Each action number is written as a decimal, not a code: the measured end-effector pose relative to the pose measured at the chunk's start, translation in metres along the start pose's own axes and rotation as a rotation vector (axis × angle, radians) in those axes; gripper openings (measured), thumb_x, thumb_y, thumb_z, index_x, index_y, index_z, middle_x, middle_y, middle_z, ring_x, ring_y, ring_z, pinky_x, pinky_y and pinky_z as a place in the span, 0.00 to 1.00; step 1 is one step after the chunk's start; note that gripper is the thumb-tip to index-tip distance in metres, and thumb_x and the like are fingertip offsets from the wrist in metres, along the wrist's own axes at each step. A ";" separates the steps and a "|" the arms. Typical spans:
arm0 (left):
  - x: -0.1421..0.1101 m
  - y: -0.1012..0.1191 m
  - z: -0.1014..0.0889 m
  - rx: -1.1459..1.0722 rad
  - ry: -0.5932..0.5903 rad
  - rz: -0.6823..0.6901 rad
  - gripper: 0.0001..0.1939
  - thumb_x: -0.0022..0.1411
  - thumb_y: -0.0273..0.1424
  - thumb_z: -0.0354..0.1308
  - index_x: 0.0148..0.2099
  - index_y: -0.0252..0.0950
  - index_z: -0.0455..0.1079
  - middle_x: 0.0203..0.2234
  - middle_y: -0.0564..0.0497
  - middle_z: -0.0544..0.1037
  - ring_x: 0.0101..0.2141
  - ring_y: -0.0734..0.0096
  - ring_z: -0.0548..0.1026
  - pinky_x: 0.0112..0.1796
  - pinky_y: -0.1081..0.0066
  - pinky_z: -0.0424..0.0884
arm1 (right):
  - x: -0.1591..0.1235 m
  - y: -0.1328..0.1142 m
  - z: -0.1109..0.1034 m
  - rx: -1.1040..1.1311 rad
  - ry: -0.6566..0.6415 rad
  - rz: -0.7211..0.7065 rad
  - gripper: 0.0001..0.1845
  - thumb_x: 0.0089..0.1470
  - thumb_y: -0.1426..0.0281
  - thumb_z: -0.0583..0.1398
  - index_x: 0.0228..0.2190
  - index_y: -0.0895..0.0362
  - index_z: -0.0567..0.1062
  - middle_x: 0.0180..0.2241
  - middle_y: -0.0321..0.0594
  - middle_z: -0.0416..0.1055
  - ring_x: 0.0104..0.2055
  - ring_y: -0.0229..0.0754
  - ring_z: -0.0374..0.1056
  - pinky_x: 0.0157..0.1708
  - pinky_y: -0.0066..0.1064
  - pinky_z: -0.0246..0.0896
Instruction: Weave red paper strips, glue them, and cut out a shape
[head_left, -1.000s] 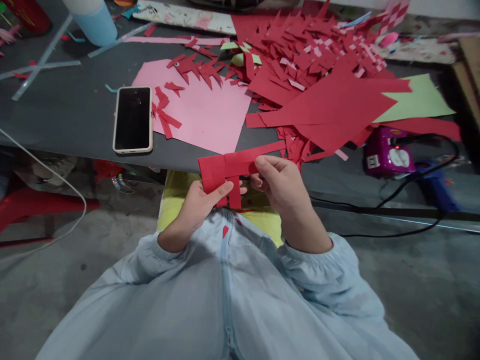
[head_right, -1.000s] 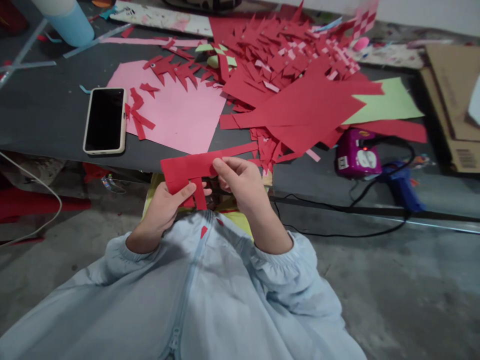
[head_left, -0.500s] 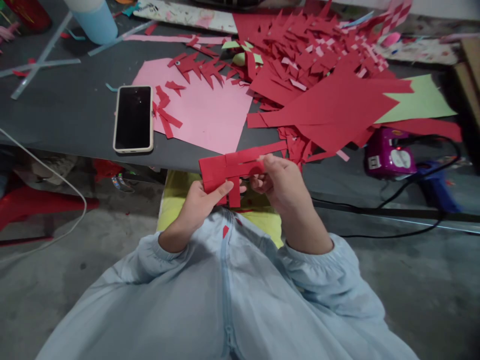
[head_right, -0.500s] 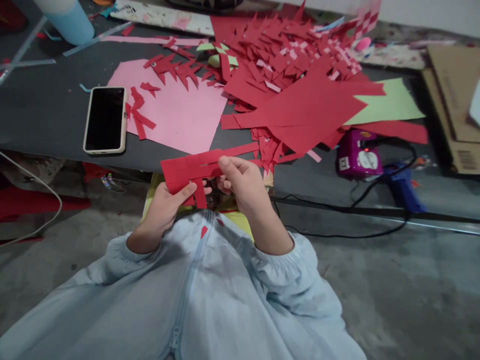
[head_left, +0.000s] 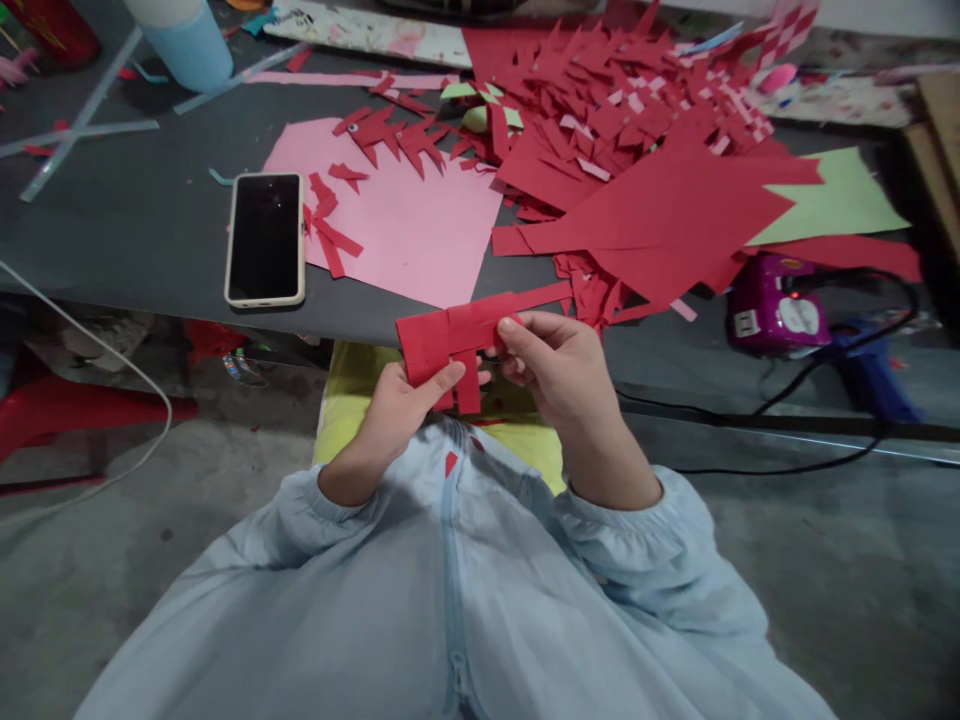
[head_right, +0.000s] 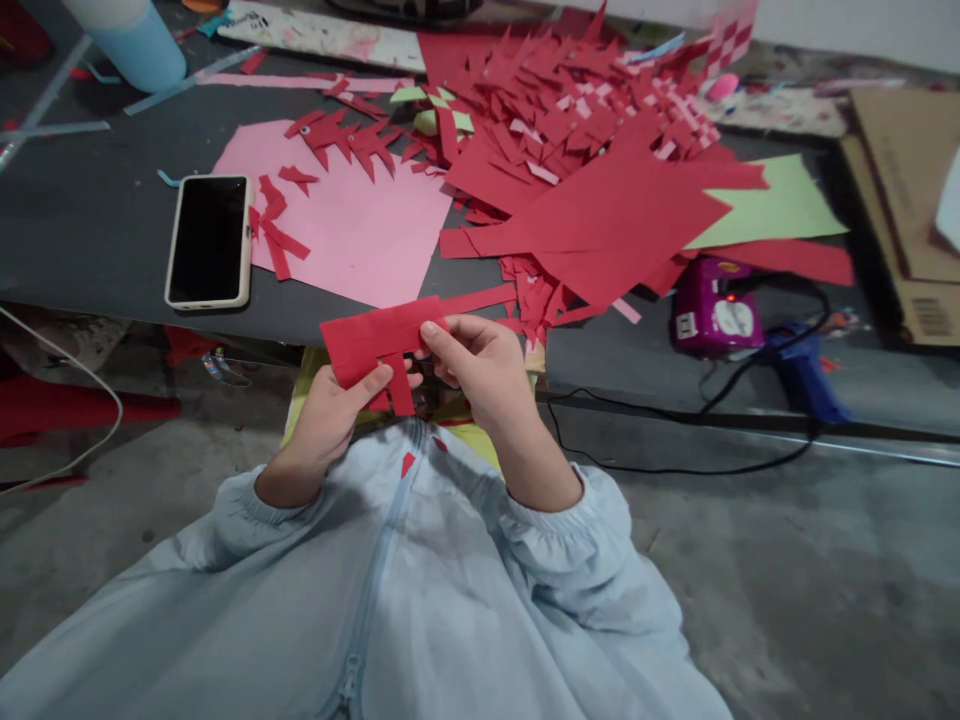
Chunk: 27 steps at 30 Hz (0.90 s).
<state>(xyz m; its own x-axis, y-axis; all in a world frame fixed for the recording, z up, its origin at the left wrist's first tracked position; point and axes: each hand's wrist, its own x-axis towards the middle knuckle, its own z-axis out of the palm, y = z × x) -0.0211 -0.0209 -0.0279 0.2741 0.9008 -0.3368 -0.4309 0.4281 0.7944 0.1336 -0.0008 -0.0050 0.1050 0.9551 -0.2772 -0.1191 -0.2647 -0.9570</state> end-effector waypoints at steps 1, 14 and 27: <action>0.000 0.000 0.000 0.001 0.001 0.004 0.23 0.49 0.45 0.72 0.42 0.34 0.80 0.38 0.44 0.84 0.36 0.59 0.84 0.41 0.63 0.81 | 0.000 0.002 0.000 -0.007 -0.007 0.015 0.24 0.34 0.50 0.72 0.21 0.56 0.75 0.19 0.34 0.71 0.16 0.29 0.56 0.14 0.24 0.48; 0.006 -0.001 -0.019 0.038 0.016 -0.086 0.20 0.52 0.43 0.71 0.40 0.32 0.80 0.36 0.42 0.85 0.36 0.66 0.83 0.34 0.75 0.77 | 0.055 -0.027 0.016 -0.366 -0.088 -0.217 0.11 0.50 0.66 0.65 0.21 0.58 0.76 0.21 0.39 0.75 0.20 0.33 0.63 0.21 0.27 0.56; 0.003 0.006 -0.032 0.178 -0.056 -0.150 0.22 0.55 0.47 0.67 0.42 0.33 0.80 0.35 0.41 0.85 0.37 0.65 0.83 0.36 0.71 0.77 | 0.089 -0.049 -0.007 -0.707 -0.035 -0.237 0.07 0.49 0.67 0.67 0.30 0.58 0.81 0.23 0.42 0.77 0.24 0.40 0.68 0.25 0.34 0.62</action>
<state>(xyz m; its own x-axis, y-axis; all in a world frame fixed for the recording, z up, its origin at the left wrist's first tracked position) -0.0502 -0.0138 -0.0403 0.3729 0.8203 -0.4336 -0.2246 0.5332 0.8156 0.1556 0.0963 0.0166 0.0163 0.9978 -0.0650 0.5675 -0.0628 -0.8210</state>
